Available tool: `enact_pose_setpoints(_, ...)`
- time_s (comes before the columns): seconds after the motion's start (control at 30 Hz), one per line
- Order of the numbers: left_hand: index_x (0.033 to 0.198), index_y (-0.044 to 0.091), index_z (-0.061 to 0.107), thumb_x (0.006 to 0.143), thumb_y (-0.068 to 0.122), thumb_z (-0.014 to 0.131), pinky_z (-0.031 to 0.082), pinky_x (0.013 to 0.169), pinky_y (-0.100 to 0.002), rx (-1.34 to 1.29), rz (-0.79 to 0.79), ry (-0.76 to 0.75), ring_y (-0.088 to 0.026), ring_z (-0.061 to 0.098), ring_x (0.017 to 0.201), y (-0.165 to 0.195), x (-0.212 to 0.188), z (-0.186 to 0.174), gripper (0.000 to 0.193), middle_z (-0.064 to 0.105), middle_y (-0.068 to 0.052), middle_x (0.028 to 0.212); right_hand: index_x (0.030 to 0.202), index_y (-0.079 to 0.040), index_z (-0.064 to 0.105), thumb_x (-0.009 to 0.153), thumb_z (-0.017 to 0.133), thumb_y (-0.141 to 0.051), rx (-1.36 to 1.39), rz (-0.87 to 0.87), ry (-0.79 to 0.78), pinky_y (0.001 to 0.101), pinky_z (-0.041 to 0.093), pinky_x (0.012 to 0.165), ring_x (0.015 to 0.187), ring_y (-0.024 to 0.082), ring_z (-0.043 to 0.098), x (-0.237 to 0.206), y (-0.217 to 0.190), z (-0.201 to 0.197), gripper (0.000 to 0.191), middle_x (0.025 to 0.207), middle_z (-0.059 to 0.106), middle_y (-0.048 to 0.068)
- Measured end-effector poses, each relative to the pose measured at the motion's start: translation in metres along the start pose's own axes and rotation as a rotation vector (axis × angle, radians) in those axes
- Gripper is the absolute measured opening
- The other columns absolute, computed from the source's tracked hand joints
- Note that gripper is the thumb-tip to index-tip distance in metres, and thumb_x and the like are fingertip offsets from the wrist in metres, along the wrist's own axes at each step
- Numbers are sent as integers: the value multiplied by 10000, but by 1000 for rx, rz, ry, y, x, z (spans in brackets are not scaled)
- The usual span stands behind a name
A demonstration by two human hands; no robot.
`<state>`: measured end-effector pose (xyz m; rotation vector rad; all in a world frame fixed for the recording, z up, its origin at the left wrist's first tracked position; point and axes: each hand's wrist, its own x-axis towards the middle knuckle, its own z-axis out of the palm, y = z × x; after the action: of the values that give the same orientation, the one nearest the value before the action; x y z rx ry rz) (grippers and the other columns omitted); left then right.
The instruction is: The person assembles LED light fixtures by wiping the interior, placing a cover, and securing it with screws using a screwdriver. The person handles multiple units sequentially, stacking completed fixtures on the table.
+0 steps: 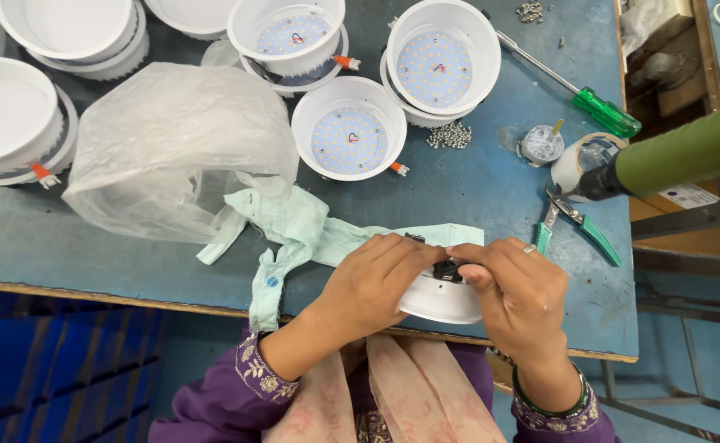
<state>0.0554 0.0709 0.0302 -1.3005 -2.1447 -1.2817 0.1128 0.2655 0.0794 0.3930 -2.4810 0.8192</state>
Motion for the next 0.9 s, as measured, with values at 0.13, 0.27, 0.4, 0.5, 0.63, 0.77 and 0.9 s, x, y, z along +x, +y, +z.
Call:
enact_pose_setpoints(0.13,1278,6,610,712,-20,706,519,844,-409,10,12,-14,-303,646,997,1,-3,0,574,667,-99,1129,1006,-58,752,967,666,-199,-20,-18,-10,358,438,609,651,240,583,-2,-1,-1,169,740,643,65)
enact_pose_setpoints(0.27,1285,13,609,741,-35,692,523,862,-404,18,17,-6,-293,646,1011,2,-3,1,552,664,-89,1142,1014,-57,751,965,666,-214,-49,-35,2,365,436,617,662,255,576,-4,-3,-2,185,740,625,74)
enact_pose_setpoints(0.4,1278,5,606,728,-31,688,522,860,-409,25,15,-3,-297,647,1009,3,-2,1,557,657,-97,1136,1018,-53,747,984,650,-205,-50,-40,12,363,435,618,661,258,567,-5,-4,-1,183,748,627,75)
enact_pose_setpoints(0.5,1272,0,617,735,-31,674,522,846,-406,31,17,-9,-297,649,991,2,-1,1,541,659,-100,1122,1003,-54,746,983,650,-212,-58,-35,26,363,422,614,654,255,567,-5,-3,0,186,747,633,73)
enact_pose_setpoints(0.63,1259,6,637,820,1,641,525,836,-390,38,30,16,-277,660,979,3,0,1,439,677,-90,1111,996,-49,752,1004,625,-245,-64,-21,44,356,419,619,658,249,568,-9,-2,0,234,751,633,77)
enact_pose_setpoints(0.77,1264,5,642,890,70,617,531,866,-382,66,70,34,-264,664,1000,4,1,2,381,680,-96,1107,999,-39,743,1056,575,-318,-42,-3,80,337,422,643,680,223,591,-13,-1,2,331,793,667,72)
enact_pose_setpoints(0.9,1261,8,648,898,82,617,529,865,-379,55,74,26,-251,665,1000,3,2,2,372,682,-87,1097,994,-35,739,1084,551,-364,-57,-7,93,304,421,604,694,218,605,-15,0,4,389,822,692,71)
